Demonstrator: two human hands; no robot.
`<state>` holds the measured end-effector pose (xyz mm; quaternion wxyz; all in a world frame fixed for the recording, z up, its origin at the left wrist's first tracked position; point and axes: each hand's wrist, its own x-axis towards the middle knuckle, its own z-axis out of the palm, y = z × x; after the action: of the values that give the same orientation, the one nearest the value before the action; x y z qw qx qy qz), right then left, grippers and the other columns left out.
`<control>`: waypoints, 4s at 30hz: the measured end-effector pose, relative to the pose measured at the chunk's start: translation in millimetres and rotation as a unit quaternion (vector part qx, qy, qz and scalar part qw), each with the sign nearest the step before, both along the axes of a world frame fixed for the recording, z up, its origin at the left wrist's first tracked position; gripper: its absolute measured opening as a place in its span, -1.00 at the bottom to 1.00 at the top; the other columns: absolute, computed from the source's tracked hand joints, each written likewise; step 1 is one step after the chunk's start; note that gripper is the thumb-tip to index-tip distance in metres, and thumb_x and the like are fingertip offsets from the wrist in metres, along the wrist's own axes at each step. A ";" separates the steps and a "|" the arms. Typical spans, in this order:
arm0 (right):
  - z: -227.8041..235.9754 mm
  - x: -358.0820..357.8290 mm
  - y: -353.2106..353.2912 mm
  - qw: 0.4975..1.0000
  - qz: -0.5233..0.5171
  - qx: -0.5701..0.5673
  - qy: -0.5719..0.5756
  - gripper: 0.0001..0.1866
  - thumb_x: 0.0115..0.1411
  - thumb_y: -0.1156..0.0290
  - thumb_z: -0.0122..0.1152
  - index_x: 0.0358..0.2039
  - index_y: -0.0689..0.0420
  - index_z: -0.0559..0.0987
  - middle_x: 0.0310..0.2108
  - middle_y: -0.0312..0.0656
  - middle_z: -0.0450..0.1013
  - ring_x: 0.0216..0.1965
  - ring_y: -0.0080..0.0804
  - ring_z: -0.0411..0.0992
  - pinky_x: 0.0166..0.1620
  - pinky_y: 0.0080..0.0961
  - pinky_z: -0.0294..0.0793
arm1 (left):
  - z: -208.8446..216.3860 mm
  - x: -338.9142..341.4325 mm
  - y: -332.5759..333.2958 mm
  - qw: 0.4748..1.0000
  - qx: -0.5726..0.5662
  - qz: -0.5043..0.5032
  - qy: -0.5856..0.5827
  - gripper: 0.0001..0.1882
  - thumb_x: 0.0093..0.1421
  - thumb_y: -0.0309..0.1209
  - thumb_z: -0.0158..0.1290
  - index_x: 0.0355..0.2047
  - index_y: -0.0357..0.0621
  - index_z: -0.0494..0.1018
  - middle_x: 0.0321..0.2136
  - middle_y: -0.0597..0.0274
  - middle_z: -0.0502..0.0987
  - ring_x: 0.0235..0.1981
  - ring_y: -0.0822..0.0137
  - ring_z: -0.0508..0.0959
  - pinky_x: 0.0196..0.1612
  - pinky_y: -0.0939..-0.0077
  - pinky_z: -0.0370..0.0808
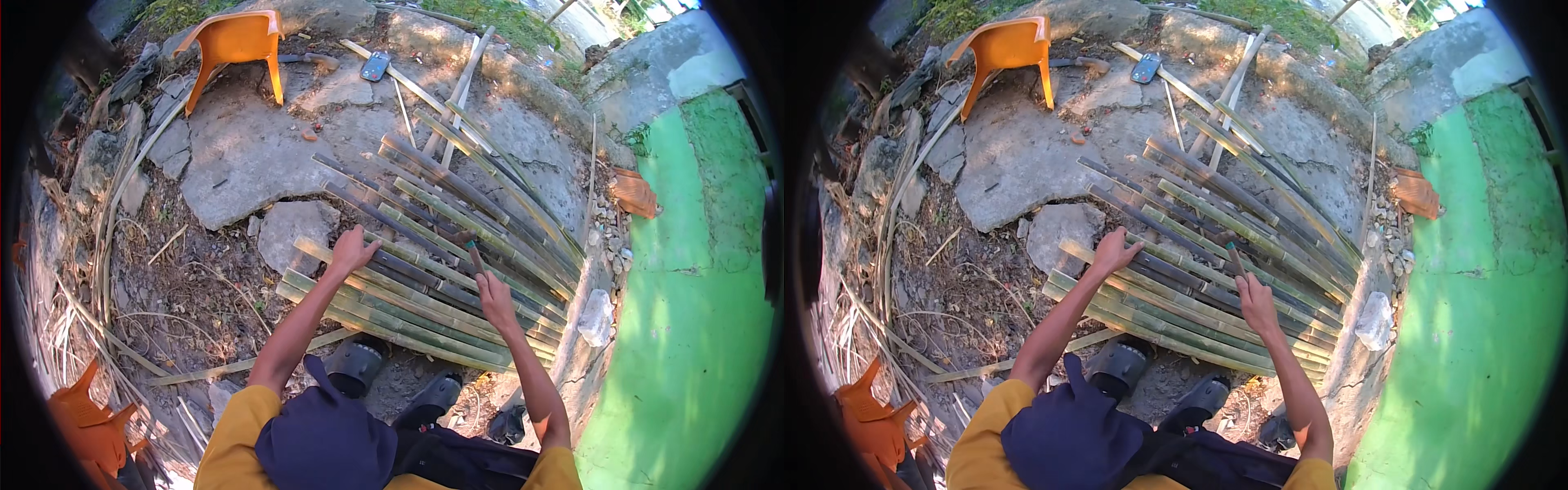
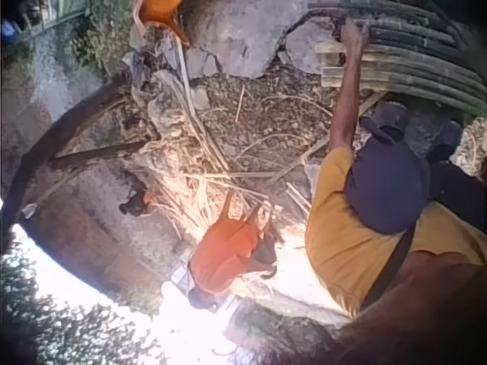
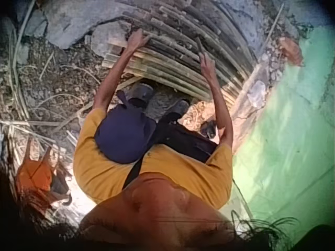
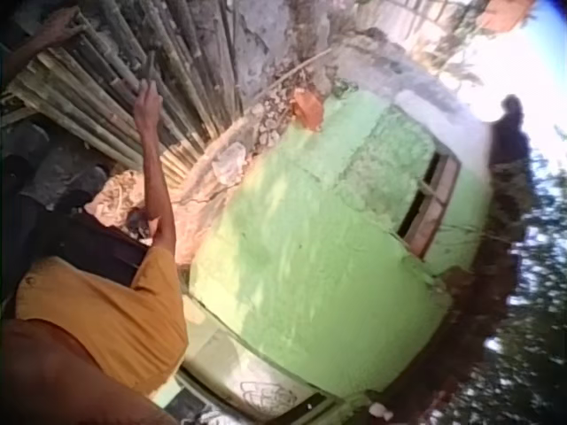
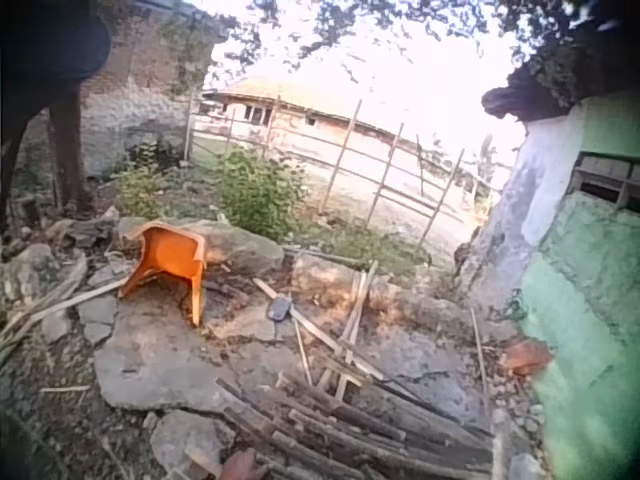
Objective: The person hammers a long bamboo piece across a series of bamboo slats by hand using a hammer.
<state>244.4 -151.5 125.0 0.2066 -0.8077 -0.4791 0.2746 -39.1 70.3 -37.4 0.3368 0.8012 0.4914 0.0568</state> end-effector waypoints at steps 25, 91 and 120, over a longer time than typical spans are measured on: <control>10.9 4.6 -59.1 0.994 -0.040 0.046 0.096 -0.71 0.56 0.22 -0.04 -0.07 0.18 0.53 -0.59 -0.19 0.34 -0.56 -0.36 0.30 -0.43 -0.29 0.29 | 10.4 43.5 -75.3 0.981 0.193 0.009 -0.021 -0.48 0.46 -0.21 0.00 0.27 -0.33 0.32 0.01 -0.09 0.47 -0.06 -0.04 0.52 -0.05 0.06 0.42; -100.1 -100.4 -28.7 1.000 0.001 -0.011 -0.007 -0.73 0.55 0.23 -0.03 -0.20 0.19 0.39 -0.57 0.28 0.42 -0.45 0.42 0.48 -0.44 0.14 0.31 | -17.3 41.4 -75.6 0.994 0.060 0.087 0.035 -0.69 0.50 -0.26 -0.18 0.03 -0.27 0.29 -0.58 -0.18 0.61 -0.55 -0.26 0.63 -0.52 -0.22 0.48; -40.5 -111.4 -20.3 0.997 -0.004 0.047 0.053 -0.77 0.52 0.28 0.06 -0.17 0.19 0.38 -0.67 0.12 0.36 -0.59 0.32 0.40 -0.52 0.04 0.27 | -1.9 42.3 -67.2 0.994 0.045 0.091 0.026 -0.75 0.51 -0.25 -0.23 -0.02 -0.19 0.24 -0.53 -0.20 0.63 -0.51 -0.33 0.62 -0.46 -0.27 0.47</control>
<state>133.0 -171.8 84.6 0.2705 -0.7830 -0.4767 0.2939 3.2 3.1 -39.3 0.2809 0.7685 0.5681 0.0882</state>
